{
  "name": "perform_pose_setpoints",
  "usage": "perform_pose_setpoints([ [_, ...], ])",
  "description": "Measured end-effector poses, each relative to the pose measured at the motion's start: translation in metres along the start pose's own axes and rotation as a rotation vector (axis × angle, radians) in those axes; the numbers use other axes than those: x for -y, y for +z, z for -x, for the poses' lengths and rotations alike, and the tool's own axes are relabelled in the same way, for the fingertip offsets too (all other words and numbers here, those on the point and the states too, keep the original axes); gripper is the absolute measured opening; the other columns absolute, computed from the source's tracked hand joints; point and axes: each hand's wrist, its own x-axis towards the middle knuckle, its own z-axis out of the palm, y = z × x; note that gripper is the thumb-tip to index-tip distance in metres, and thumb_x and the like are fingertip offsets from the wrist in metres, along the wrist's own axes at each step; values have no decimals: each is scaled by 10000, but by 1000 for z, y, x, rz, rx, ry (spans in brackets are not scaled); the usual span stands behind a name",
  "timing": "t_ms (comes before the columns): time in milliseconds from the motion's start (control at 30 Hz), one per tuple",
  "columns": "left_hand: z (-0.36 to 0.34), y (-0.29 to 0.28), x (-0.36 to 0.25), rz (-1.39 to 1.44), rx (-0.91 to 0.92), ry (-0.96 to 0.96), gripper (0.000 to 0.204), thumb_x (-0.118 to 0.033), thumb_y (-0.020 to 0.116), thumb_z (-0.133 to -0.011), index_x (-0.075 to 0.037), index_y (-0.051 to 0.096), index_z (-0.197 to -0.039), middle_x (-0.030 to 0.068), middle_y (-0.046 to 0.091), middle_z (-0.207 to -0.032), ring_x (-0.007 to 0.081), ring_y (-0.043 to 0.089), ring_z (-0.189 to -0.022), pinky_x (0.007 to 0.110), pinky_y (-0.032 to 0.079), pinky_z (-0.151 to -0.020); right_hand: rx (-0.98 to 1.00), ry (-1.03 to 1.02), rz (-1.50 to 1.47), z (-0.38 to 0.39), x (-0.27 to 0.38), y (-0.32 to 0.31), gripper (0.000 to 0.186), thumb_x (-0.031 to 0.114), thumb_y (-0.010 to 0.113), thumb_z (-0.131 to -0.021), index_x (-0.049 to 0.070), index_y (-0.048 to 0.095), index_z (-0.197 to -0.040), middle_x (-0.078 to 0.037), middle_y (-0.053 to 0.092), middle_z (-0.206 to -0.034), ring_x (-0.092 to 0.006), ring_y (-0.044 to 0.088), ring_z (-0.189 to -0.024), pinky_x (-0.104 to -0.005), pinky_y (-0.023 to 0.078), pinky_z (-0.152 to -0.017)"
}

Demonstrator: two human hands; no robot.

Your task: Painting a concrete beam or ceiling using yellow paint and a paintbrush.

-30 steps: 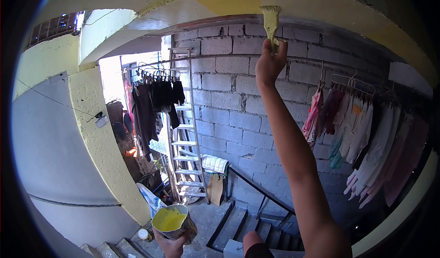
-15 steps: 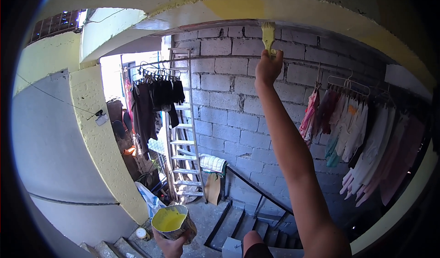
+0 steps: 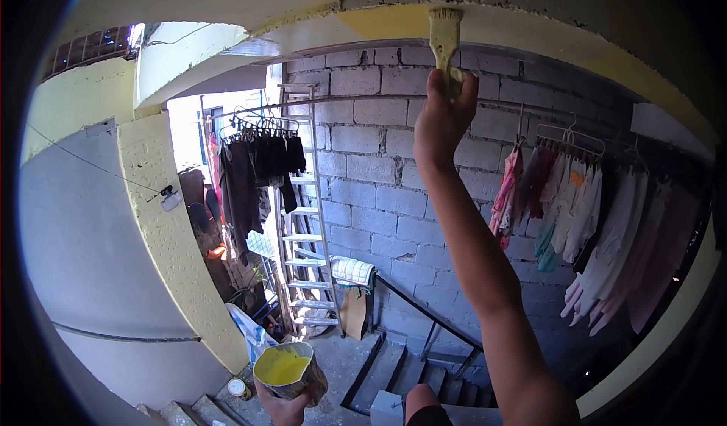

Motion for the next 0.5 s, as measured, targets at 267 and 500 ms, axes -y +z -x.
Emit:
perform_pose_setpoints([
  [267,-9,4,17,208,13,131,915,-55,786,-463,-25,348,-1266,103,520,-1107,228,544,-1015,358,443,-905,54,-64,27,26,9,-3,211,194,558,-921,8,476,-976,-32,486,-805,-100,441,-686,-269,400,-628],
  [500,-7,-1,16,-15,14,42,898,-55,775,-559,33,314,-1324,157,466,-1217,248,478,-1108,354,419,-921,134,-60,-15,5,-14,6,244,225,561,-924,5,480,-994,-58,518,-868,-117,469,-766,-272,406,-693],
])
